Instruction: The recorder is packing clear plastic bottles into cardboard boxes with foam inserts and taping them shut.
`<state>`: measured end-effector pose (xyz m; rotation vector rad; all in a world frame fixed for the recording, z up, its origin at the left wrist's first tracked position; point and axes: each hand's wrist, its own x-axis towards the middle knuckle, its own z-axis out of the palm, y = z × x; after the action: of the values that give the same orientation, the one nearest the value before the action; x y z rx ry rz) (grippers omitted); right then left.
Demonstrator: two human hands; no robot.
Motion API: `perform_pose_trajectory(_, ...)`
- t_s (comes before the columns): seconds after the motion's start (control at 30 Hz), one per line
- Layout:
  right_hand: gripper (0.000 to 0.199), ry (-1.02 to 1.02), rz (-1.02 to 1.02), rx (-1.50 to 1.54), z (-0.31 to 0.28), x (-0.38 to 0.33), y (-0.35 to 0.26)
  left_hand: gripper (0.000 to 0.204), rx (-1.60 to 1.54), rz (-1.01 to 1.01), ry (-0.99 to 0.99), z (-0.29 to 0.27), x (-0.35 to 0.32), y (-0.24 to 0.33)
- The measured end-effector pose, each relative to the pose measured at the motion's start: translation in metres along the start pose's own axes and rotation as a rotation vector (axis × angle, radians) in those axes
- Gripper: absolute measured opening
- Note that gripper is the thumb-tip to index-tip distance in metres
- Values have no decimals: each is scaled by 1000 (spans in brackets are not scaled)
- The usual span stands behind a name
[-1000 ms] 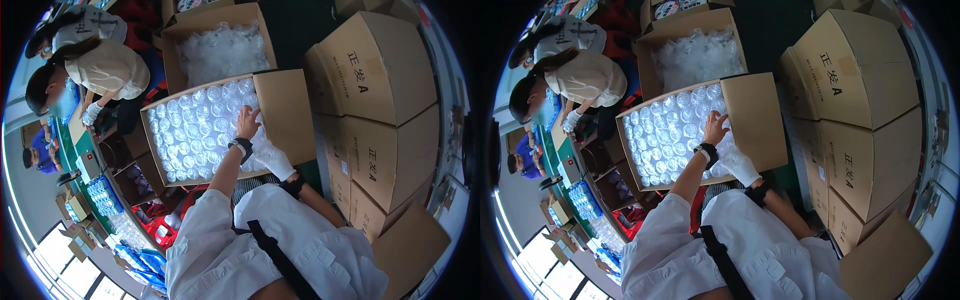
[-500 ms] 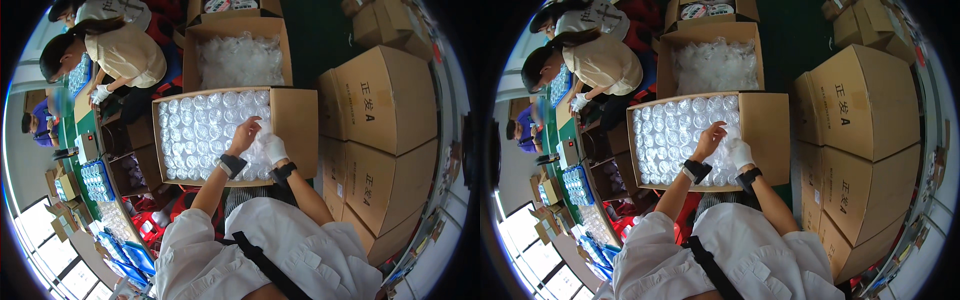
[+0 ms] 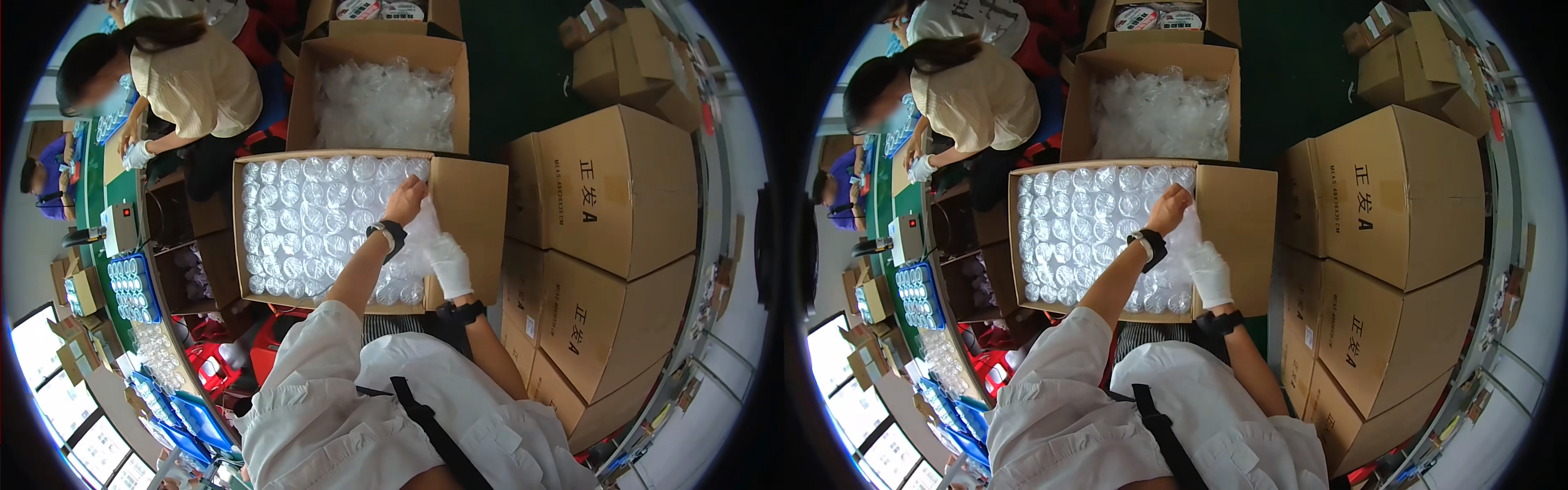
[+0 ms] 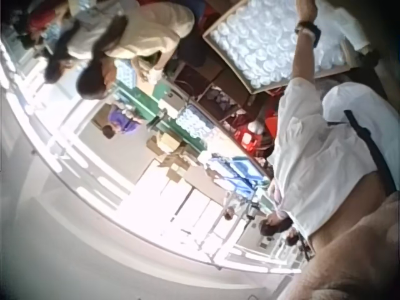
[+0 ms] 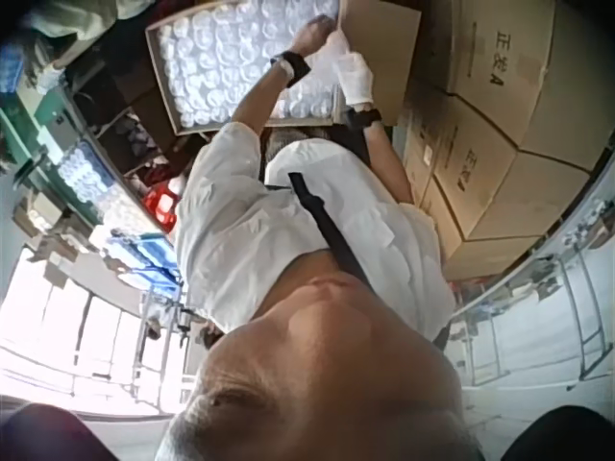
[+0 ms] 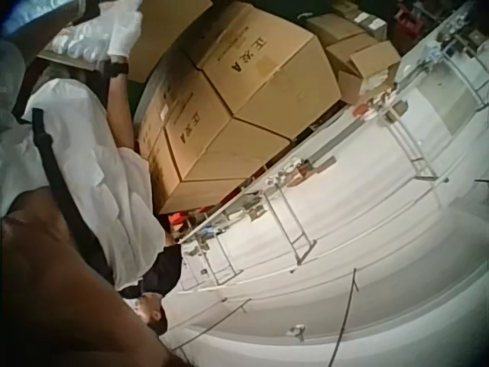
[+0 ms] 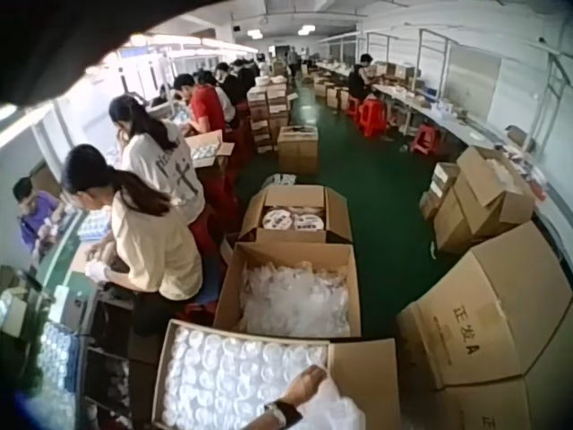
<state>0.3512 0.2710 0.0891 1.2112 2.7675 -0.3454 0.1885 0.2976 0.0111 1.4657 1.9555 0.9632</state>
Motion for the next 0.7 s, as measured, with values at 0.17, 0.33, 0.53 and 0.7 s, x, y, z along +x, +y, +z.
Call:
perform_pose_trajectory(0.17,17,399,289,1038,5,33,3,8,-155,144,-94,-29,-16,32)
perform_pose_trajectory(0.33,19,69,309,1198,34,44,11,14,-120,236,-154,-48,-2,29)
perform_pose_trajectory(0.53,16,-7,315,1269,-11,17,-5,17,391,386,103,-40,25,-9)
perform_pose_trajectory(0.7,25,105,196,1335,-4,1,6,13,377,383,-15,-25,31,-19)
